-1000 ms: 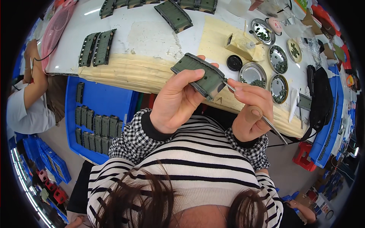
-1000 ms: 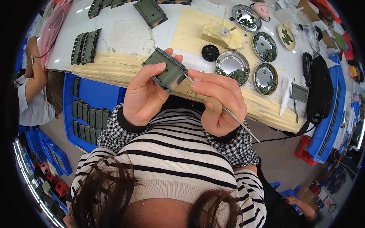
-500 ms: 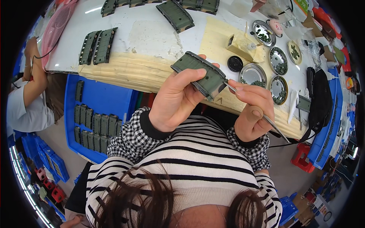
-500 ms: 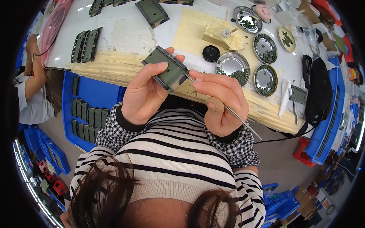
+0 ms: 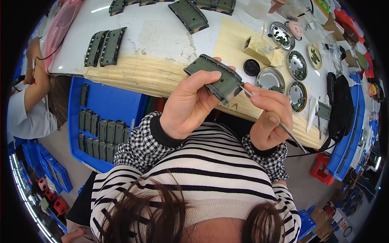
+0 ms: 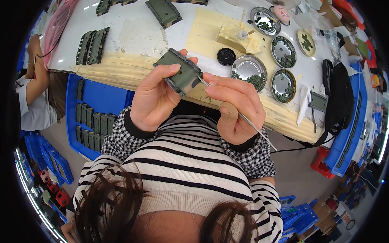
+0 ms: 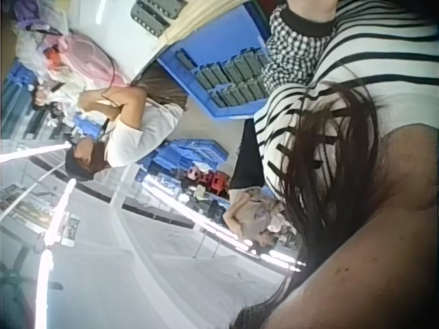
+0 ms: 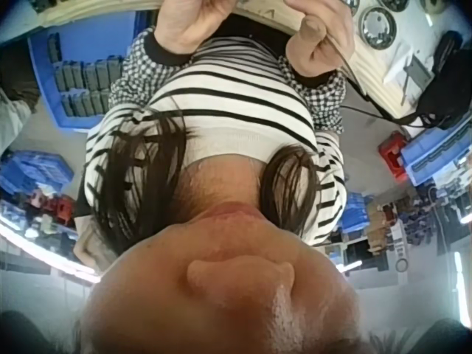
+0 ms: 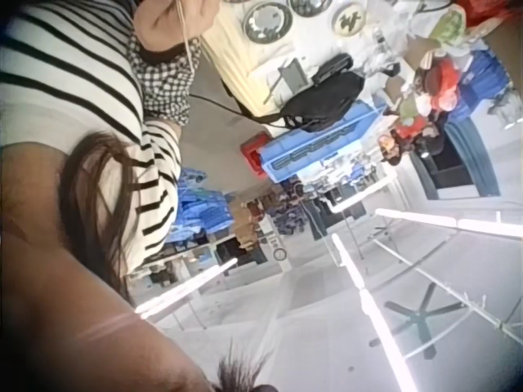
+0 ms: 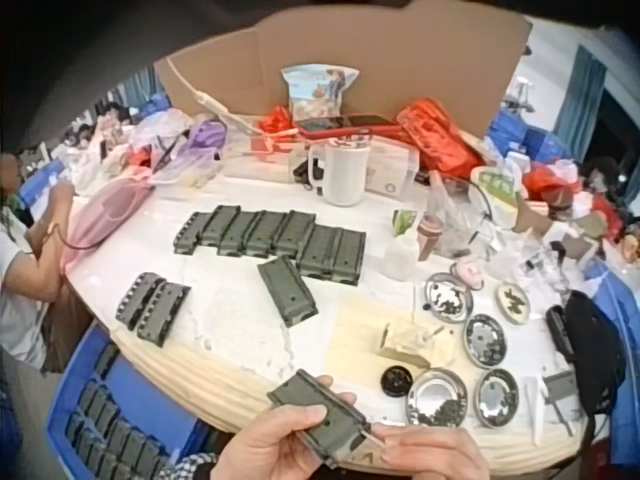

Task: Assembling small green toy tank models at a workbench using precision tools.

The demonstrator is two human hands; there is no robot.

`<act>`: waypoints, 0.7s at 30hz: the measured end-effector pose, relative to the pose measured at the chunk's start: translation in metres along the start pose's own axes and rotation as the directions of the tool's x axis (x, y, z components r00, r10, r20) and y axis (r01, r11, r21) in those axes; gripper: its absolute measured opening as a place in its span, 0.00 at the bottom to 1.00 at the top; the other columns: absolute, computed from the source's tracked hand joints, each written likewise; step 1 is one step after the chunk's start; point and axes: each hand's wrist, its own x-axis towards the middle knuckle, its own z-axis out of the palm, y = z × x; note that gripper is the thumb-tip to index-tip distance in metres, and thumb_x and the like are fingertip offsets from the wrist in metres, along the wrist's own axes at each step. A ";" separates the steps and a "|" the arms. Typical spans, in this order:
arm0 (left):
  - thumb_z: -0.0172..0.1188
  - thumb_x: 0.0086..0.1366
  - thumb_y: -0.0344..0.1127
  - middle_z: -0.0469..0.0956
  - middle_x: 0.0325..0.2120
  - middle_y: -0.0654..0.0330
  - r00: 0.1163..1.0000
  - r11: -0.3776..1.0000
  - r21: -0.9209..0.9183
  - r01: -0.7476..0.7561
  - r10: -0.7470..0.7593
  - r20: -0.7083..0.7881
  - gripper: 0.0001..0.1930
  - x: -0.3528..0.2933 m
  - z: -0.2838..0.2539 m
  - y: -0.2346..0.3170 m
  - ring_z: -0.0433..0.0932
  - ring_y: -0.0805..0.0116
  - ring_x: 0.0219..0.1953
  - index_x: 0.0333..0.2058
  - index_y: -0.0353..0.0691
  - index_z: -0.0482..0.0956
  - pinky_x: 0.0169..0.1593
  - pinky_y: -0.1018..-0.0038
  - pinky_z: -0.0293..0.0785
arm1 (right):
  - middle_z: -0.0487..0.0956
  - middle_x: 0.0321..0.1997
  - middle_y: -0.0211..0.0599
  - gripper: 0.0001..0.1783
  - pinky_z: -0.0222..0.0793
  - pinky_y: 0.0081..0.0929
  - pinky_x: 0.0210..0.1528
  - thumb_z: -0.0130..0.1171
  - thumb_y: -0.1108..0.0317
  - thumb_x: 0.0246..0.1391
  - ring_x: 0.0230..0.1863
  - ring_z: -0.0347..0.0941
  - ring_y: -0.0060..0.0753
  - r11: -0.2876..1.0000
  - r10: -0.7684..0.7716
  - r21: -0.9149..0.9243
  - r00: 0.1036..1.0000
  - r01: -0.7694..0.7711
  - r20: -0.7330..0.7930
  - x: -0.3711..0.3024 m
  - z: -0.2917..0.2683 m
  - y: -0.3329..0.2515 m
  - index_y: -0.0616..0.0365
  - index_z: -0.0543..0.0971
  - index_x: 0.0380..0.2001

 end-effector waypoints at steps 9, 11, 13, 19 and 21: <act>0.52 0.65 0.27 0.72 0.51 0.49 1.000 0.992 0.120 -0.025 0.025 -0.001 0.21 0.000 0.003 0.001 0.74 0.63 0.53 0.56 0.34 0.63 0.55 0.68 0.74 | 0.79 0.41 0.47 0.12 0.73 0.27 0.45 0.48 0.69 0.64 0.43 0.78 0.38 0.998 0.070 -0.003 0.997 -0.070 0.024 0.001 -0.008 -0.002 0.65 0.79 0.39; 0.52 0.65 0.28 0.72 0.51 0.49 0.999 0.985 0.169 -0.045 0.047 -0.010 0.21 -0.001 0.004 0.002 0.74 0.63 0.53 0.57 0.35 0.63 0.55 0.67 0.74 | 0.79 0.41 0.47 0.11 0.73 0.27 0.45 0.50 0.71 0.62 0.43 0.78 0.37 0.996 0.085 -0.038 0.993 -0.082 0.083 0.008 -0.012 -0.008 0.64 0.79 0.39; 0.51 0.66 0.28 0.72 0.51 0.49 0.998 0.977 0.205 -0.055 0.059 -0.012 0.21 -0.001 0.004 0.002 0.75 0.63 0.52 0.57 0.35 0.63 0.54 0.67 0.74 | 0.79 0.40 0.48 0.10 0.73 0.27 0.44 0.51 0.72 0.61 0.42 0.78 0.37 0.994 0.104 -0.057 0.987 -0.098 0.125 0.014 -0.016 -0.012 0.64 0.79 0.39; 0.51 0.66 0.29 0.72 0.52 0.49 0.998 0.971 0.231 -0.055 0.059 -0.013 0.21 -0.001 0.003 0.002 0.76 0.63 0.51 0.58 0.36 0.62 0.53 0.67 0.75 | 0.81 0.38 0.46 0.09 0.72 0.27 0.43 0.53 0.71 0.60 0.39 0.77 0.38 0.992 0.093 -0.104 0.981 -0.076 0.169 0.021 -0.020 -0.014 0.64 0.79 0.39; 0.51 0.66 0.29 0.72 0.52 0.49 0.998 0.973 0.224 -0.054 0.056 0.000 0.22 -0.001 0.003 0.002 0.76 0.63 0.51 0.58 0.36 0.62 0.54 0.67 0.75 | 0.81 0.38 0.46 0.09 0.72 0.27 0.43 0.53 0.70 0.60 0.38 0.77 0.38 0.992 0.084 -0.102 0.983 -0.068 0.164 0.020 -0.020 -0.012 0.64 0.79 0.38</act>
